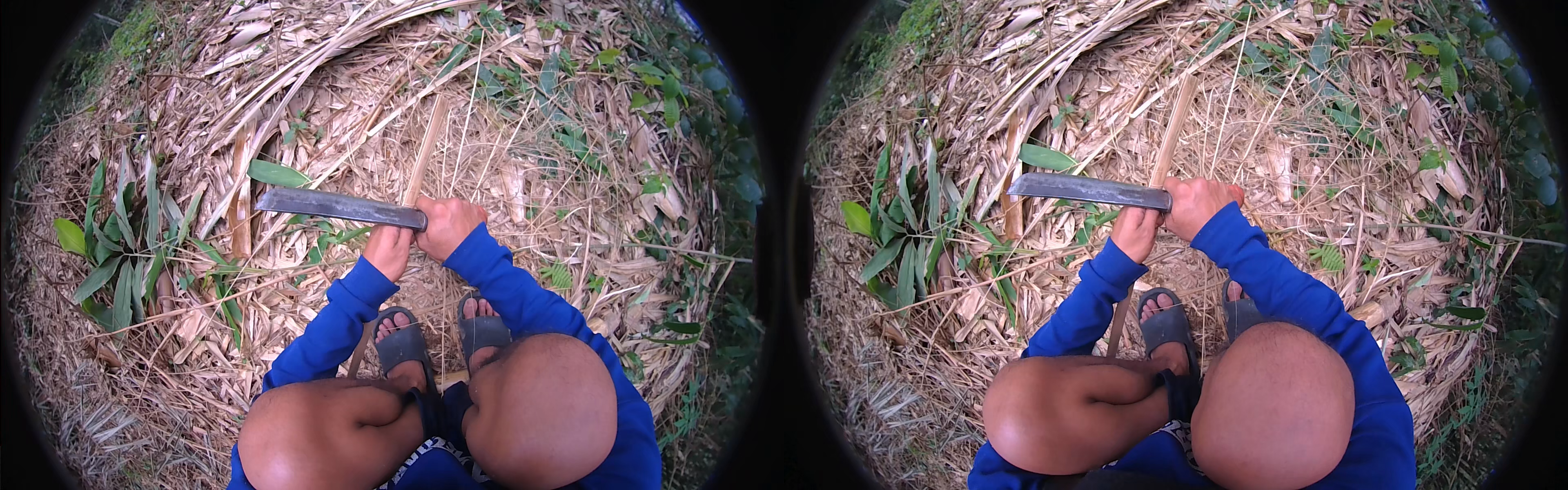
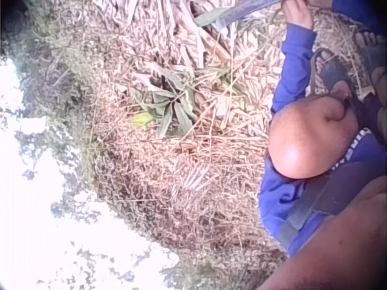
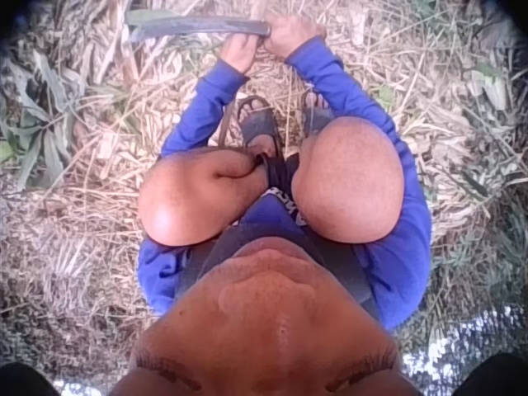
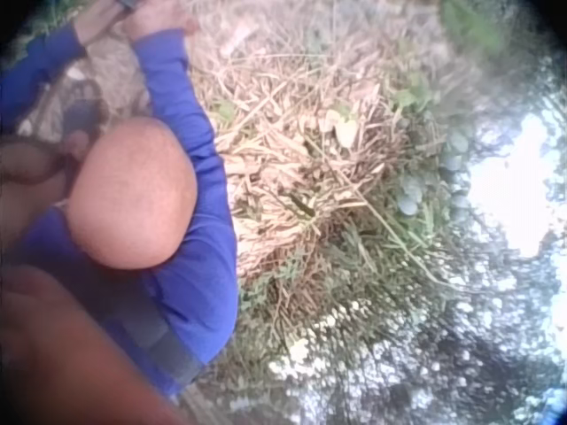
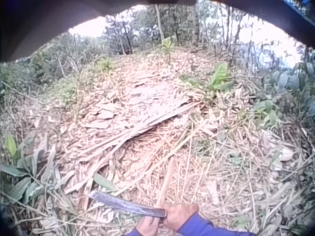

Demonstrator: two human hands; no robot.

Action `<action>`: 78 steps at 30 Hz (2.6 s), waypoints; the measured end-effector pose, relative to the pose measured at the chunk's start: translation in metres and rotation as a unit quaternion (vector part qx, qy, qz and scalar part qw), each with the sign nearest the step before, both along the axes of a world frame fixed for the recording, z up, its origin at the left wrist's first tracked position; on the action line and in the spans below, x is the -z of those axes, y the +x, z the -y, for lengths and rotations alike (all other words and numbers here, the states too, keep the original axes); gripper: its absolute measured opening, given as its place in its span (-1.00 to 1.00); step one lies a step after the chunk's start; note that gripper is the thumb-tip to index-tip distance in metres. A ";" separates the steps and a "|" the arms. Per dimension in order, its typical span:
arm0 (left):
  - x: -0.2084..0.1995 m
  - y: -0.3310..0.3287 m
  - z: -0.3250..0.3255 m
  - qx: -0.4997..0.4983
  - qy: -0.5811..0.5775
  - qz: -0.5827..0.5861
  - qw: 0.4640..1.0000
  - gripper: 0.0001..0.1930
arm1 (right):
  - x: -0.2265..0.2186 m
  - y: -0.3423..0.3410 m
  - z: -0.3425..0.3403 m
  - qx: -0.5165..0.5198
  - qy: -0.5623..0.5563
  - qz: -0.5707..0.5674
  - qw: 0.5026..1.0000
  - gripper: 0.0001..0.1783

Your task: The person uses a machete to split a long bamboo stalk into thin strips. They repeatedly strike the bamboo to separate it into smaller pieces and then arrange the resulting strips on the ground.

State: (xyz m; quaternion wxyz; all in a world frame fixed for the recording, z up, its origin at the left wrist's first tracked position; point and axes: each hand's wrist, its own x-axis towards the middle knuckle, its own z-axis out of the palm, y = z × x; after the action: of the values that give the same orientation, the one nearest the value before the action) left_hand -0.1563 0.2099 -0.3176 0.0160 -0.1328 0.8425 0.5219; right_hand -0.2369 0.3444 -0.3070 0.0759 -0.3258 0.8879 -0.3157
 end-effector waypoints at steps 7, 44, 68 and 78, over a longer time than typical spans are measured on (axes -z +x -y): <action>0.007 0.001 -0.002 -0.003 -0.091 -0.092 0.992 -0.83 | 0.008 -0.002 0.004 0.001 0.018 0.007 1.000 -0.82; 0.016 -0.003 0.005 -0.019 -0.024 -0.008 1.000 -0.82 | 0.021 -0.008 -0.002 -0.008 0.012 0.055 0.998 -0.83; -0.006 -0.006 0.002 -0.007 -0.170 -0.064 0.983 -0.82 | -0.006 -0.009 0.007 -0.008 0.005 0.043 0.999 -0.78; -0.003 -0.005 0.002 -0.001 -0.163 -0.052 0.985 -0.83 | -0.005 -0.004 0.005 -0.018 0.037 0.055 0.998 -0.80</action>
State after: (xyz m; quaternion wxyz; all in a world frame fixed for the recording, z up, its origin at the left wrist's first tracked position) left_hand -0.1609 0.2081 -0.3150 -0.0501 -0.1075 0.9156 0.3842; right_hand -0.2408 0.3391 -0.3016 0.1420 -0.3209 0.8876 -0.2985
